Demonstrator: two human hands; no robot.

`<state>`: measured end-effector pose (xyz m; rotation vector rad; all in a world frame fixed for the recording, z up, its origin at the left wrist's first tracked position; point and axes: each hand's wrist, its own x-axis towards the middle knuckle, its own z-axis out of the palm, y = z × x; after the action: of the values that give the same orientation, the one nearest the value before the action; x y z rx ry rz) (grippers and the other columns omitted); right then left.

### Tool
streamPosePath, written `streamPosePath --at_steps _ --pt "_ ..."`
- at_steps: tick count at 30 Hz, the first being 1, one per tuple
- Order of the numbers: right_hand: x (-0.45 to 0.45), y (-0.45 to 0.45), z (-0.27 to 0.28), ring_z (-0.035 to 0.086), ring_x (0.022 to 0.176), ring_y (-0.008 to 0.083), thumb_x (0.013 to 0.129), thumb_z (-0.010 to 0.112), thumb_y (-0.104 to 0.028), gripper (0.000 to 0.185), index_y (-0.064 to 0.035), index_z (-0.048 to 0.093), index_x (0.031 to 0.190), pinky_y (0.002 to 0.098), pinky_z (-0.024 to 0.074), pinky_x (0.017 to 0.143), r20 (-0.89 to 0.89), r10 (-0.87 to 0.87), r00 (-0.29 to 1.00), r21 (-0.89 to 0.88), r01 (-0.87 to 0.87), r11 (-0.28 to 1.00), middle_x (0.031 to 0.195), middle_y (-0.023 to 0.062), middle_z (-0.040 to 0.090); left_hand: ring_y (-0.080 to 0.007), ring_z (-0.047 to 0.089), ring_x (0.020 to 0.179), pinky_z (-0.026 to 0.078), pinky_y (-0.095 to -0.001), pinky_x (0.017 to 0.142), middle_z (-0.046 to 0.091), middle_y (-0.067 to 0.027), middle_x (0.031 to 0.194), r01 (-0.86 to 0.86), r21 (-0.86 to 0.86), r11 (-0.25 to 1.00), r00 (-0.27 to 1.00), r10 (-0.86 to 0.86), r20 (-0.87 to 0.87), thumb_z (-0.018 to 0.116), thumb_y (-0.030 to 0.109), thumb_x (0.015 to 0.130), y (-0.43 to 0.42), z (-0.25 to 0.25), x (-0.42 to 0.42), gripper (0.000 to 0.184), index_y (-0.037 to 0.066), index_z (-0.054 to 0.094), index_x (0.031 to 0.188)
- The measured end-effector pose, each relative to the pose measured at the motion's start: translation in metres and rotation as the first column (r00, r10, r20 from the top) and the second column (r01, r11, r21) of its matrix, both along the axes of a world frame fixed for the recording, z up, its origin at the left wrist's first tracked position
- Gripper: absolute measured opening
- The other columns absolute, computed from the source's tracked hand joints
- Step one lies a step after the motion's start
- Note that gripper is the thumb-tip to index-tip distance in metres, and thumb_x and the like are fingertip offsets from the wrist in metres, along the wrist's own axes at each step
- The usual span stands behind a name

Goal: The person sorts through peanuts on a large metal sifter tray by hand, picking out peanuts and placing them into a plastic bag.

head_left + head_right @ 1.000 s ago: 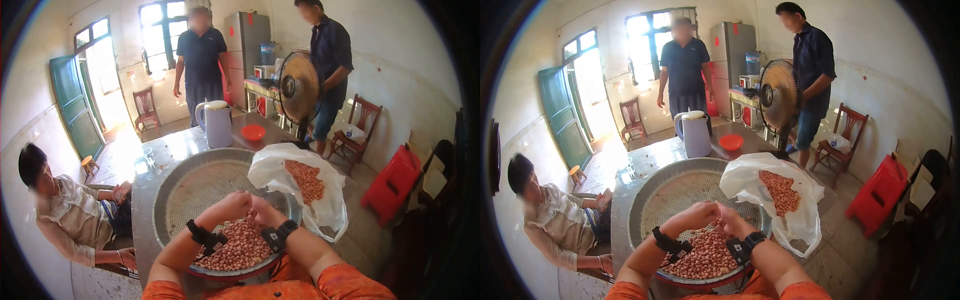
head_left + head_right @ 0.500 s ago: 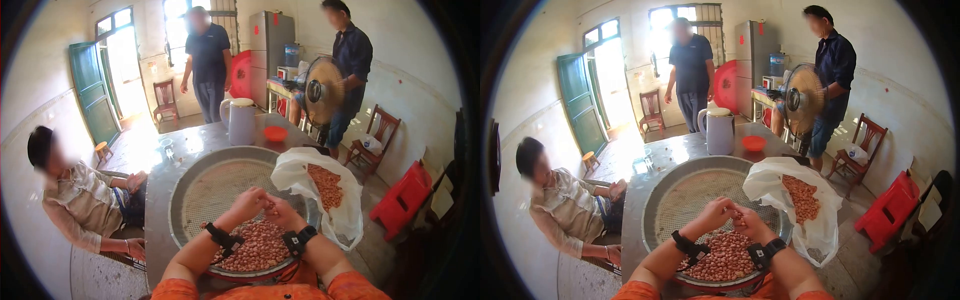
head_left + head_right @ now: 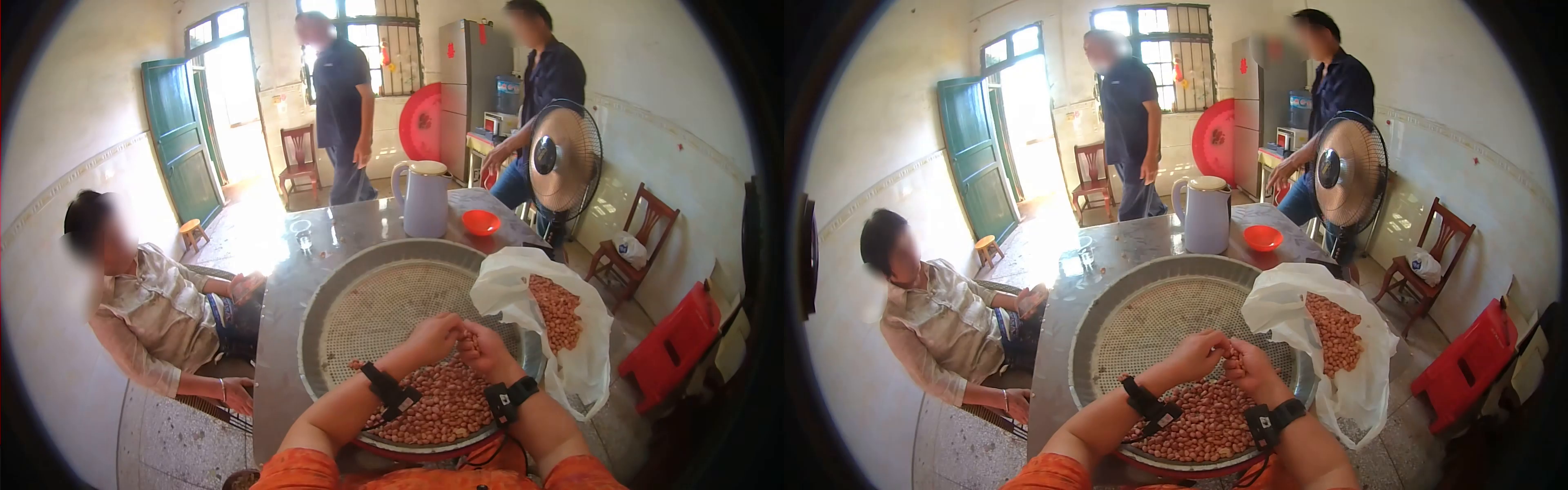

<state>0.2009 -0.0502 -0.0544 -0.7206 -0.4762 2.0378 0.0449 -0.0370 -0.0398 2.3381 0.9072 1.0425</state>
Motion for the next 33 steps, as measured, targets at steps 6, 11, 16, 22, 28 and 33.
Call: streamPosePath --at_steps 6,11,16,22,28,33 --pt "-0.002 -0.003 0.004 0.035 0.042 0.0051 0.090 0.041 -0.018 0.016 -0.0093 0.045 0.076 0.0156 0.0246 0.031 0.122 -0.015 0.992 0.106 0.002 0.994 0.062 -0.0009 0.040 -0.0312 0.055 0.073 0.045 -0.0370 0.064 0.055 -0.0134 0.079 0.003 0.000 1.000 1.000 -0.003 0.009 0.051 0.009 0.075 -0.001 0.000 0.001 0.008 0.005 0.055 0.081" --pt "0.001 0.006 -0.003 0.037 0.041 0.0062 0.091 0.038 -0.023 0.021 -0.0104 0.046 0.076 0.0171 0.0249 0.031 0.044 -0.043 0.998 0.101 0.039 0.994 0.056 -0.0023 0.041 -0.0318 0.055 0.073 0.045 -0.0369 0.064 0.057 -0.0149 0.078 0.042 0.024 0.999 0.999 -0.042 0.025 0.052 0.009 0.075 0.002 -0.002 0.002 0.010 0.004 0.055 0.083" --pt "0.027 0.034 -0.038 0.060 0.067 0.0192 0.092 0.032 -0.022 0.027 -0.0045 0.051 0.085 0.0317 0.0532 0.061 -0.678 0.138 0.722 0.190 -0.009 0.982 0.075 0.0088 0.060 -0.0260 0.059 0.067 0.047 -0.0339 0.061 0.059 -0.0141 0.073 -0.105 -0.024 0.994 0.994 0.106 0.007 0.055 0.010 0.075 0.014 -0.014 -0.002 0.013 0.004 0.058 0.086" --pt "0.010 -0.003 0.016 0.036 0.117 0.0398 0.094 0.018 -0.031 0.048 0.0071 0.034 0.118 0.0508 0.0285 0.100 -0.538 -0.328 0.776 0.002 0.390 0.921 0.123 0.0267 0.039 -0.0250 0.059 0.063 0.047 -0.0335 0.057 0.060 -0.0119 0.069 -0.075 -0.151 0.986 0.967 0.035 -0.254 0.056 0.014 0.074 0.006 0.002 -0.011 0.015 0.003 0.058 0.084" --pt "0.006 -0.005 0.020 0.038 0.113 0.0408 0.094 0.015 -0.034 0.051 0.0078 0.035 0.117 0.0517 0.0315 0.098 -0.534 -0.267 0.802 0.053 0.347 0.937 0.119 0.0266 0.041 -0.0275 0.058 0.077 0.045 -0.0358 0.066 0.059 -0.0149 0.081 -0.005 -0.346 0.938 0.815 -0.197 -0.545 0.070 0.031 0.065 -0.007 0.020 -0.013 0.042 0.007 0.056 0.097" --pt "0.009 -0.003 0.013 0.042 0.111 0.0368 0.094 0.019 -0.035 0.051 0.0067 0.038 0.117 0.0464 0.0370 0.094 -0.558 -0.250 0.791 0.007 0.306 0.952 0.116 0.0247 0.045 -0.0279 0.057 0.073 0.045 -0.0345 0.067 0.058 -0.0121 0.075 0.402 -0.352 0.845 0.715 -0.530 -0.456 0.070 0.029 0.064 -0.024 0.001 0.006 0.042 0.006 0.056 0.096"
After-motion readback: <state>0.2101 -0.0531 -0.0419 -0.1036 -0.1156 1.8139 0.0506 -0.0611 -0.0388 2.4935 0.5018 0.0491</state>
